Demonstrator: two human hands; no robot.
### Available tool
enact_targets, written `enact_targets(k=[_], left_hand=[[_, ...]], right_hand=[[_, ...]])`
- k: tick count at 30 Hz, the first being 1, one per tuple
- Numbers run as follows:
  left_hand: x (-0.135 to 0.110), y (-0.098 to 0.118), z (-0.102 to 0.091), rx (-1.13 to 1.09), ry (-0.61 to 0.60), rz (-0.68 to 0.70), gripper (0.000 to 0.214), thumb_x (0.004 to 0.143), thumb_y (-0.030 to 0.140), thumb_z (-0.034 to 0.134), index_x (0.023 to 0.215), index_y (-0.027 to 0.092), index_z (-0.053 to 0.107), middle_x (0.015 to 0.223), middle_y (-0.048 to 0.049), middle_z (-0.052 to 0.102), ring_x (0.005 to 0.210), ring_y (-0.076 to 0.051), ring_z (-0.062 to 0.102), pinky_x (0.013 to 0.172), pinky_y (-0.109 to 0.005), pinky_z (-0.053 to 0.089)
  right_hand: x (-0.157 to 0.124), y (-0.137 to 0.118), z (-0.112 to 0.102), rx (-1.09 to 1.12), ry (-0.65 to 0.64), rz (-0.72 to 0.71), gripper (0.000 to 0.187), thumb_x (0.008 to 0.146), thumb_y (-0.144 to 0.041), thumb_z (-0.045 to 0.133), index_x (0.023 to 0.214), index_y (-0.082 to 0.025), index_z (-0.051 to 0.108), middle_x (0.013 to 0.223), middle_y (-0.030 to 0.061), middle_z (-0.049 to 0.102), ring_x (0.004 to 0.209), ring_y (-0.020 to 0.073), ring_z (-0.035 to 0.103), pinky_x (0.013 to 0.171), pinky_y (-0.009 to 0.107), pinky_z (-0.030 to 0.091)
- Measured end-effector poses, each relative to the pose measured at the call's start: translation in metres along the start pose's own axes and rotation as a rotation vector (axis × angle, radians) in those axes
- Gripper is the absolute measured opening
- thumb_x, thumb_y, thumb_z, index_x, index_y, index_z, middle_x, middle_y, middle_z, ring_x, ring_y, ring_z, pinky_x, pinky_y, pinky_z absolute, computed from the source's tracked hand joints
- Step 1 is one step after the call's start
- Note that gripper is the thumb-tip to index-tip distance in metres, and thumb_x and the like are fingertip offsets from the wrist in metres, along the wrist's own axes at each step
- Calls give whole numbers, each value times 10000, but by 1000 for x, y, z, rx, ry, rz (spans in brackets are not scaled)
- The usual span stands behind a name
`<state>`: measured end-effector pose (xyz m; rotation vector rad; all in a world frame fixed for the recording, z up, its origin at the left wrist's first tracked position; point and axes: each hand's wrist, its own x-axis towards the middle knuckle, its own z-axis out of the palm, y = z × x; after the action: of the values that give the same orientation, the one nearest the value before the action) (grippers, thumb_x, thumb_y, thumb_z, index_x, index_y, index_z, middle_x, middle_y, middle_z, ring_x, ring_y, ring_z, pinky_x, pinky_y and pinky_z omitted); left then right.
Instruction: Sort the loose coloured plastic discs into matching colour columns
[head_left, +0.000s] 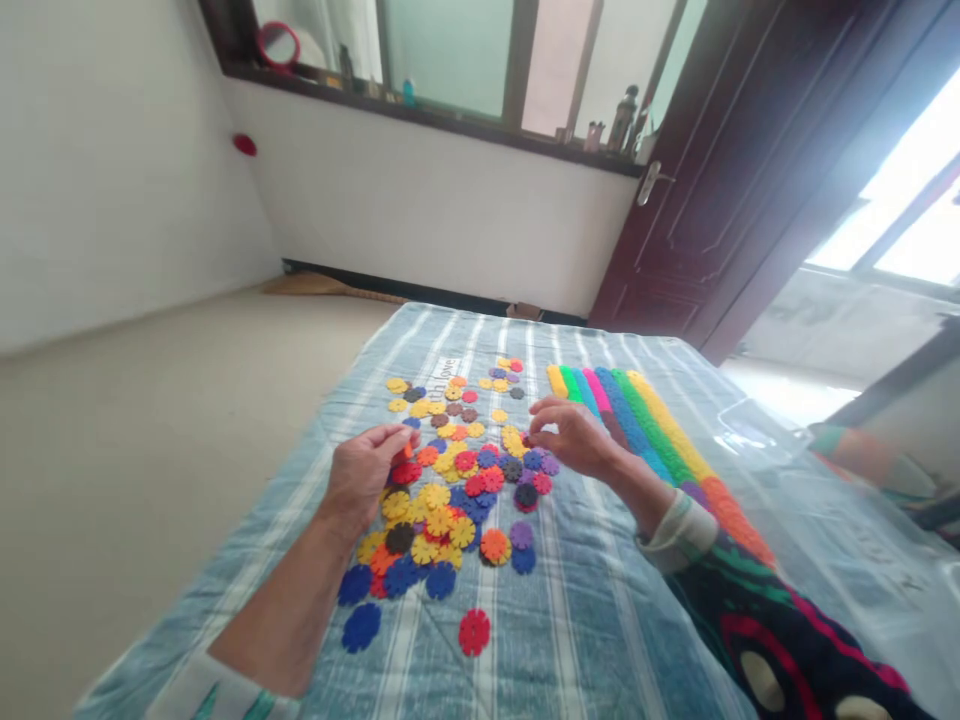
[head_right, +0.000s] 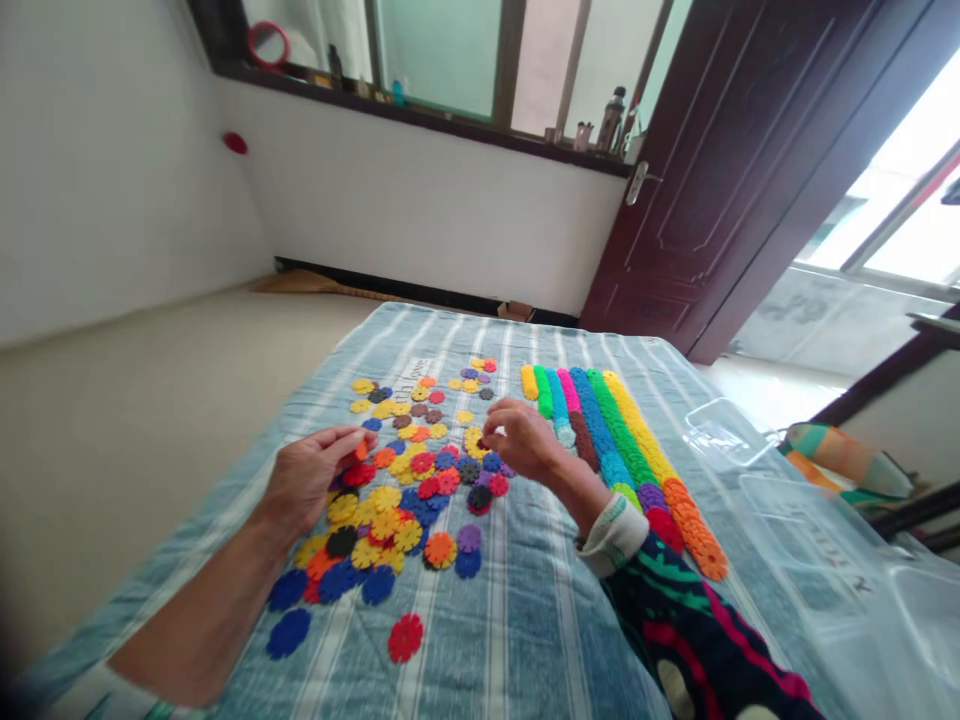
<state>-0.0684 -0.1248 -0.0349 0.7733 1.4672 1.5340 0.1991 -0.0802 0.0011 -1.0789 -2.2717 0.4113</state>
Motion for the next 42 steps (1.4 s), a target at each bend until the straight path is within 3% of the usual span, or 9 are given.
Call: enact_targets(k=[5, 12, 18, 29, 38, 42], left_hand=[[6, -3, -2, 24, 4, 21, 216, 560, 256, 762, 729, 133, 710, 640, -8, 700, 586, -107, 592, 525, -185, 503], [7, -3, -1, 57, 27, 3, 217, 579, 254, 751, 762, 143, 715, 689, -9, 726, 609, -122, 604, 496, -188, 494], [5, -1, -1, 86, 11, -3, 365, 524, 328, 771, 825, 129, 715, 693, 6, 705, 578, -90, 598, 506, -172, 496], [6, -3, -2, 92, -5, -1, 426, 522, 356, 790, 866, 115, 716, 702, -1, 704, 560, -81, 579, 500, -178, 495], [6, -3, -3, 89, -3, 0, 348, 554, 321, 777, 831, 122, 709, 736, -14, 712, 583, -96, 603, 490, -178, 503], [4, -2, -1, 96, 5, 1, 300, 576, 299, 756, 824, 134, 719, 727, -16, 712, 586, -94, 606, 496, -167, 502]], right_hand=[[-38, 60, -55, -188, -31, 203, 137, 756, -109, 689, 646, -187, 713, 975, 57, 683, 902, 206, 655, 827, 335, 479], [-74, 100, -67, -251, -100, 232, 163, 707, -66, 644, 629, -195, 706, 924, 46, 695, 861, 202, 652, 832, 326, 472], [-77, 111, -63, -277, -132, 248, 138, 717, -97, 640, 656, -202, 708, 939, 44, 690, 893, 202, 636, 846, 310, 456], [-82, 108, -66, -342, -145, 255, 134, 703, -99, 662, 771, -205, 711, 951, 53, 657, 935, 230, 601, 843, 335, 433], [-85, 94, -56, -421, -172, 32, 156, 732, -78, 667, 810, -208, 704, 1067, 73, 620, 1067, 248, 542, 934, 383, 408], [-85, 95, -55, -452, -182, 37, 170, 731, -62, 651, 775, -214, 715, 1069, 74, 623, 1061, 256, 546, 929, 394, 422]])
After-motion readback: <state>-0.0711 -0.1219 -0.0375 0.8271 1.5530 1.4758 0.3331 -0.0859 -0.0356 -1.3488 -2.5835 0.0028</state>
